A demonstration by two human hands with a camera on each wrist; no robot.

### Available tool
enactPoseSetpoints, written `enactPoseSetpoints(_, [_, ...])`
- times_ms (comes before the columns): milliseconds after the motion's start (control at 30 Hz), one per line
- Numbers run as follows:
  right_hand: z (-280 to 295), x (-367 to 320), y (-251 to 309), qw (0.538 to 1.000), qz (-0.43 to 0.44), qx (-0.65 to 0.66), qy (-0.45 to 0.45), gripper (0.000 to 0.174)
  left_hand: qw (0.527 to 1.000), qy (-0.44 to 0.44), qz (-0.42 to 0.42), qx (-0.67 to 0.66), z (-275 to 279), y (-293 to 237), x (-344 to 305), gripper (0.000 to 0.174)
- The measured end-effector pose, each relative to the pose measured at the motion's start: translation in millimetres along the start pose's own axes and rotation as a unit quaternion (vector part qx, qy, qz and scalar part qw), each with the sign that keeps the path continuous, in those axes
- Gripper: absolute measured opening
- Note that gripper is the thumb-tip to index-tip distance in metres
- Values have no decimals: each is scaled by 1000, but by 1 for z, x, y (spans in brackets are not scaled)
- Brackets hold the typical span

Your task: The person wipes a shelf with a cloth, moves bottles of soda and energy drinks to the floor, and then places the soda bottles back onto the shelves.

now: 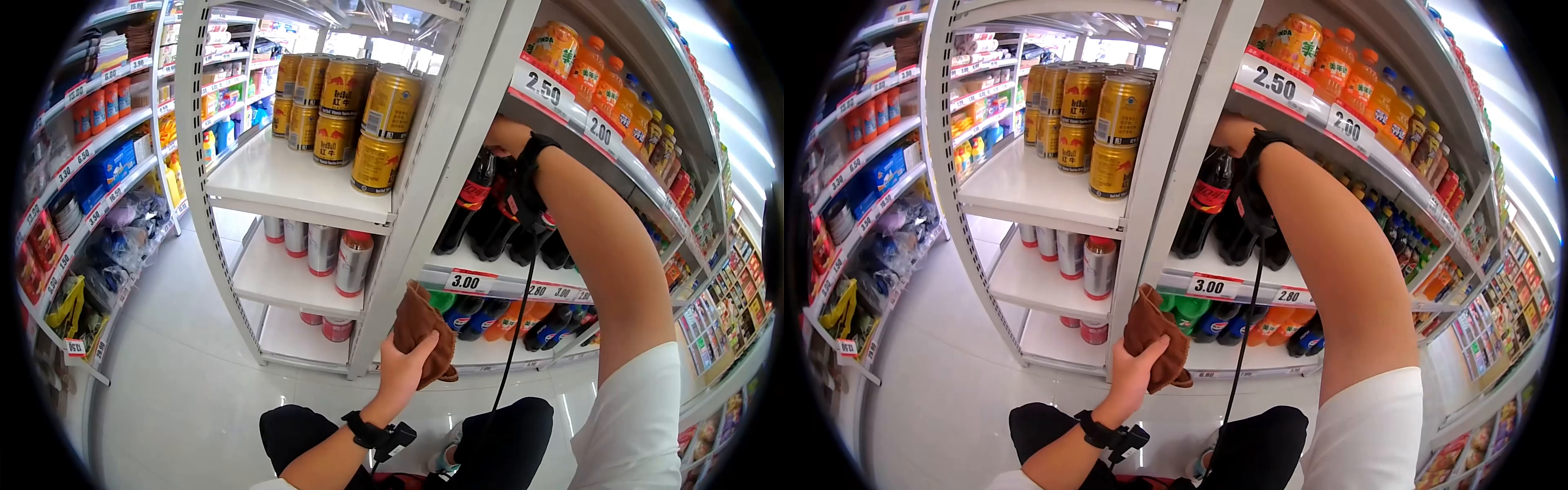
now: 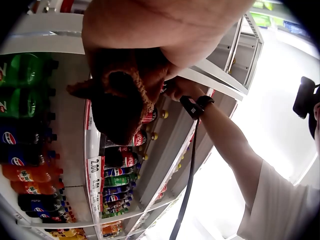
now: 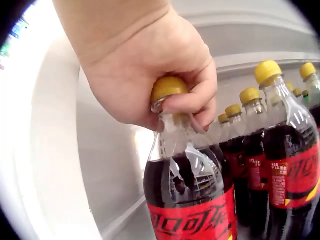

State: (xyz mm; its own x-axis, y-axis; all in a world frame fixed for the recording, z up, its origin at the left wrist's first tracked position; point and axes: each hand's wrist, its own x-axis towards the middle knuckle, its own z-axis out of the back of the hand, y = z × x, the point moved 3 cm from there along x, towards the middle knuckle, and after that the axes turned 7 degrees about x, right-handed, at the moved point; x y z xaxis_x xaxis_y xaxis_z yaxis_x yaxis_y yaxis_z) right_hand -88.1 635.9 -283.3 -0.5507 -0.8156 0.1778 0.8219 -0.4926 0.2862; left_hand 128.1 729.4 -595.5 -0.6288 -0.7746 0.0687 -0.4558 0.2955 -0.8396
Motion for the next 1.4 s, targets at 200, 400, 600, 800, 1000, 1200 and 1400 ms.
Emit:
enactPoseSetpoints(200, [-17, 67, -38, 979, 134, -137, -70, 47, 1000, 12, 11, -10, -3, -2, 1, 45])
enactPoseSetpoints(400, [-26, 99, -62, 922, 278, -224, -147, 43, 999, 32, 7, -7, -6, 0, 0, 43])
enactPoseSetpoints(600, [-9, 15, -22, 917, 249, -256, -180, 32, 1000, 25, -2, 5, -7, 1, 1, 40])
enactPoseSetpoints(800, [-10, -9, -18, 920, 246, -272, -138, 23, 1000, 21, -14, 11, -7, 4, 0, 41])
enactPoseSetpoints(1000, [-2, -32, -8, 913, 225, -297, -168, 22, 999, 33, -11, 8, -7, 7, -2, 42])
enactPoseSetpoints(1200, [12, -37, -14, 942, 178, -236, -156, 22, 999, 39, -22, 29, -5, 11, -3, 41])
enactPoseSetpoints(1400, [17, -62, -12, 955, 108, -256, -104, 25, 998, 50, -18, 40, -9, 10, -12, 38])
